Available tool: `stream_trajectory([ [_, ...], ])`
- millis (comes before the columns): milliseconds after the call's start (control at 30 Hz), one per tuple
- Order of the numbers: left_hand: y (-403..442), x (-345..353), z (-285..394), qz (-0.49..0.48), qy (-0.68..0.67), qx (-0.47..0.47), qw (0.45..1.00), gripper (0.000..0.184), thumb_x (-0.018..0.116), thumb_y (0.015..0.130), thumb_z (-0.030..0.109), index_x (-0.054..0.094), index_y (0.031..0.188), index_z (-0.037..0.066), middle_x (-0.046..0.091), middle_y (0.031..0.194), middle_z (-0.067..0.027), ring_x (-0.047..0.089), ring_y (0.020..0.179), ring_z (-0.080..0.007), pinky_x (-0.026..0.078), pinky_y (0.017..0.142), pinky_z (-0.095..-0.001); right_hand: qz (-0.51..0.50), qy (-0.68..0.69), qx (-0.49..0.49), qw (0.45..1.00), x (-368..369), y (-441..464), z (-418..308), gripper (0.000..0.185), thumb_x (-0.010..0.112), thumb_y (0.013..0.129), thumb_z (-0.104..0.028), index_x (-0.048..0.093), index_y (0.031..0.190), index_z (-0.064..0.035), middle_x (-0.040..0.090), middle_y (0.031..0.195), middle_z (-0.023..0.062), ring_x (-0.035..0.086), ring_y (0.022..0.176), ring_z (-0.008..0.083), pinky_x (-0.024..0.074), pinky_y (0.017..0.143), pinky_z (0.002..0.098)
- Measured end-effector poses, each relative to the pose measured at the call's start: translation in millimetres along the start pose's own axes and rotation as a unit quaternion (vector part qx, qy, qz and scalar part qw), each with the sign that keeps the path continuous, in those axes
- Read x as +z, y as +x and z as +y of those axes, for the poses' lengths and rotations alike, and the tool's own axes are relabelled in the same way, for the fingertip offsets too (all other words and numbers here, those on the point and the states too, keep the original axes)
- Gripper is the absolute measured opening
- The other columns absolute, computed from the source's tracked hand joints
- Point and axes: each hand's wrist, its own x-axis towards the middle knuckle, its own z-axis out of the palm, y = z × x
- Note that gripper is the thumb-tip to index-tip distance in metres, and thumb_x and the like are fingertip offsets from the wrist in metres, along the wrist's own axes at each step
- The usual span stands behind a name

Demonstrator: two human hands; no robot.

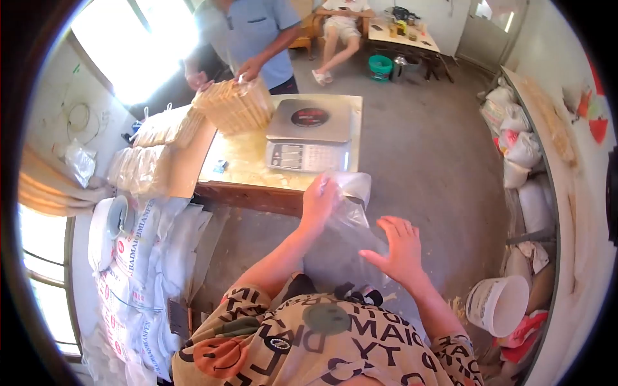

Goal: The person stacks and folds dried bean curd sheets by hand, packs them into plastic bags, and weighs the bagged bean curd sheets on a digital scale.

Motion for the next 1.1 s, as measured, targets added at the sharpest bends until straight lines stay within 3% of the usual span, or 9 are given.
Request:
stream_trajectory([
  [300, 52.6, -196.4, 20.8, 0.085, 0.129, 0.169, 0.974, 0.014, 0.056, 0.082, 0.009, 0.055, 0.094, 0.002, 0.057, 0.071, -0.0069, 0.055, 0.064, -0.0114, 0.045, 0.059, -0.0267, -0.028, -0.02, -0.007, 0.999, 153.3, 134.9, -95.5, 0.012, 0.059, 0.076, -0.014, 0.057, 0.086, -0.0076, 0.056, 0.084, 0.0043, 0.055, 0.081, 0.026, 0.0368, 0.071, 0.0394],
  [400, 73.0, -255.0, 45.6, 0.081, 0.173, 0.215, 0.958, 0.013, 0.057, 0.081, 0.005, 0.056, 0.093, 0.001, 0.058, 0.073, -0.007, 0.056, 0.066, -0.011, 0.045, 0.062, -0.0252, 0.012, -0.05, -0.104, 0.993, 186.5, 186.6, -121.3, 0.014, 0.06, 0.075, -0.012, 0.058, 0.087, -0.0064, 0.059, 0.086, 0.0088, 0.057, 0.083, 0.0279, 0.04, 0.068, 0.0386],
  [500, 78.4, -290.4, 68.3, 0.09, 0.186, 0.242, 0.948, 0.015, 0.059, 0.079, 0.002, 0.057, 0.093, -0.001, 0.059, 0.076, -0.0075, 0.056, 0.067, -0.0113, 0.044, 0.064, -0.0233, 0.038, 0.109, -0.067, 0.991, 218.0, 232.0, -181.1, 0.011, 0.059, 0.076, -0.01, 0.057, 0.086, -0.0059, 0.059, 0.084, 0.011, 0.057, 0.081, 0.0301, 0.0414, 0.067, 0.0399],
  [667, 81.1, -314.9, 90.5, 0.111, 0.233, 0.294, 0.92, 0.017, 0.059, 0.077, 0.001, 0.057, 0.094, -0.002, 0.059, 0.077, -0.0107, 0.056, 0.064, -0.0143, 0.045, 0.061, -0.0246, -0.025, 0.041, -0.091, 0.995, 250.5, 262.1, -165.8, 0.007, 0.057, 0.076, -0.01, 0.058, 0.082, -0.0065, 0.059, 0.079, 0.01, 0.057, 0.076, 0.0304, 0.0416, 0.066, 0.0415],
  [833, 107.1, -340.7, 84.5, 0.091, 0.148, 0.224, 0.959, 0.016, 0.054, 0.078, 0.002, 0.057, 0.094, 0.0, 0.059, 0.076, -0.0111, 0.056, 0.066, -0.0171, 0.044, 0.061, -0.027, -0.093, 0.07, -0.126, 0.985, 252.2, 277.2, -151.4, 0.007, 0.057, 0.077, -0.01, 0.059, 0.081, -0.0049, 0.059, 0.079, 0.0113, 0.058, 0.073, 0.0281, 0.0429, 0.064, 0.0376],
  [900, 116.8, -352.8, 85.9, 0.083, 0.129, 0.203, 0.967, 0.015, 0.054, 0.08, 0.003, 0.057, 0.095, 0.0, 0.059, 0.078, -0.0098, 0.056, 0.068, -0.0157, 0.044, 0.063, -0.0261, -0.315, 0.278, 0.024, 0.907, 239.8, 285.4, -154.0, 0.008, 0.057, 0.079, -0.01, 0.06, 0.08, -0.0024, 0.06, 0.077, 0.0084, 0.057, 0.071, 0.0185, 0.0431, 0.064, 0.0302],
  [967, 129.9, -371.3, 89.8, 0.114, 0.031, 0.091, 0.989, 0.022, 0.049, 0.09, 0.014, 0.057, 0.104, -0.001, 0.061, 0.088, -0.0056, 0.059, 0.074, -0.0123, 0.048, 0.064, -0.0247, -0.377, 0.326, 0.018, 0.867, 232.1, 292.2, -146.2, 0.009, 0.058, 0.08, -0.01, 0.061, 0.082, -0.0013, 0.062, 0.077, 0.0059, 0.057, 0.07, 0.0134, 0.0432, 0.064, 0.0274],
  [1067, 177.4, -422.6, 34.4, 0.203, 0.012, 0.085, 0.975, 0.023, 0.051, 0.09, 0.016, 0.059, 0.104, 0.0, 0.062, 0.087, -0.0097, 0.059, 0.082, -0.0153, 0.046, 0.076, -0.0261, -0.442, 0.395, 0.038, 0.804, 236.0, 298.0, -126.7, 0.01, 0.059, 0.081, -0.01, 0.061, 0.082, -0.0007, 0.061, 0.075, 0.0021, 0.054, 0.07, 0.0081, 0.0427, 0.063, 0.0248],
  [1100, 192.7, -450.2, -6.0, 0.193, 0.166, 0.081, 0.964, 0.025, 0.052, 0.088, 0.015, 0.059, 0.11, 0.006, 0.061, 0.105, -0.013, 0.059, 0.095, -0.0212, 0.046, 0.083, -0.0319, -0.451, 0.423, 0.062, 0.784, 238.1, 295.8, -121.0, 0.01, 0.06, 0.081, -0.011, 0.06, 0.079, -0.0012, 0.059, 0.074, 0.0008, 0.053, 0.071, 0.0078, 0.0421, 0.063, 0.0249],
])
